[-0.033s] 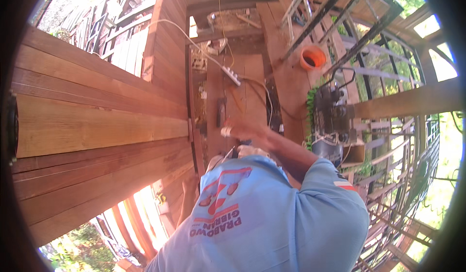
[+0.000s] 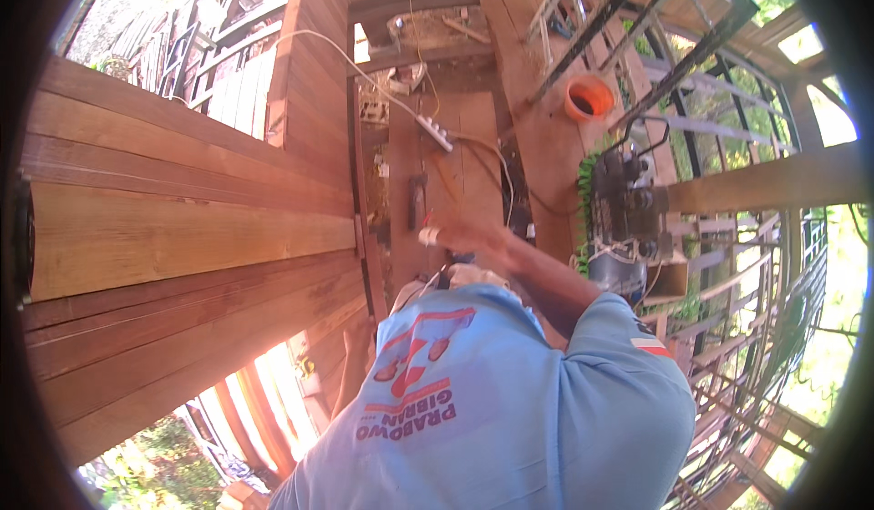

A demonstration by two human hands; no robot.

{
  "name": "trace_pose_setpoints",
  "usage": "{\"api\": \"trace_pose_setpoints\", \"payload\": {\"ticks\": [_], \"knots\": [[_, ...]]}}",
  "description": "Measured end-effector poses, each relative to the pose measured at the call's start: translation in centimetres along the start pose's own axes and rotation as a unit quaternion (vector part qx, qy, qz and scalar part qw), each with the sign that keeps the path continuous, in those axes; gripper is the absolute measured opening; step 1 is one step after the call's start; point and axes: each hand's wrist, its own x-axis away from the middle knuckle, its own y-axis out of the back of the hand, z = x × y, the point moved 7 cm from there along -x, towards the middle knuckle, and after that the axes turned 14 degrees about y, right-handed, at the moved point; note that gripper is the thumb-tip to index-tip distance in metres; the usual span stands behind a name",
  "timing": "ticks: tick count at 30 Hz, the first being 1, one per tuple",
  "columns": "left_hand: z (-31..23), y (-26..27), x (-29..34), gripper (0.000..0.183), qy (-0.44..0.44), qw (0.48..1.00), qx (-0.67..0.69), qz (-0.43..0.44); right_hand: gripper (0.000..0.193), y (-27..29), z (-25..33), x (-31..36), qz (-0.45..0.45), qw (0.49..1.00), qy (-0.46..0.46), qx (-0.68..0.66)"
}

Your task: The person installs wooden panels on a curved ceiling using a pneumatic nail gun, hammer, and pencil. They position planks, drive nails, and mark measurements while working on scaffolding.

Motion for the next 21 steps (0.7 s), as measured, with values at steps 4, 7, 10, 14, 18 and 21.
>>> {"api": "trace_pose_setpoints", "payload": {"ticks": [4,7,10,14,18,21], "knots": [[-3.9,1.1,-0.7,0.031,-0.012,0.999,-0.008,0.032,0.038,1.6,0.1,3.1,-0.103,0.981,-0.163,0.008],[-6.2,3.0,-1.8,0.030,-0.026,0.999,-0.024,0.039,0.042,0.2,0.9,5.4,-0.145,0.971,-0.188,-0.042],[-8.1,5.2,-3.3,0.029,-0.042,0.998,-0.033,0.036,0.043,-3.2,-0.6,7.6,-0.105,0.975,-0.193,-0.023],[-10.4,6.7,-2.8,0.029,0.004,0.997,0.028,0.070,0.040,-5.1,-1.6,11.7,-0.182,0.948,-0.249,-0.084],[-12.2,6.1,-3.9,0.037,0.015,0.997,-0.036,0.066,0.042,-1.9,-2.7,14.0,-0.226,0.923,-0.299,-0.091],[-14.9,3.4,-4.0,0.044,0.041,0.995,-0.056,0.071,0.039,0.9,-4.7,16.2,-0.267,0.902,-0.328,-0.085]]}}
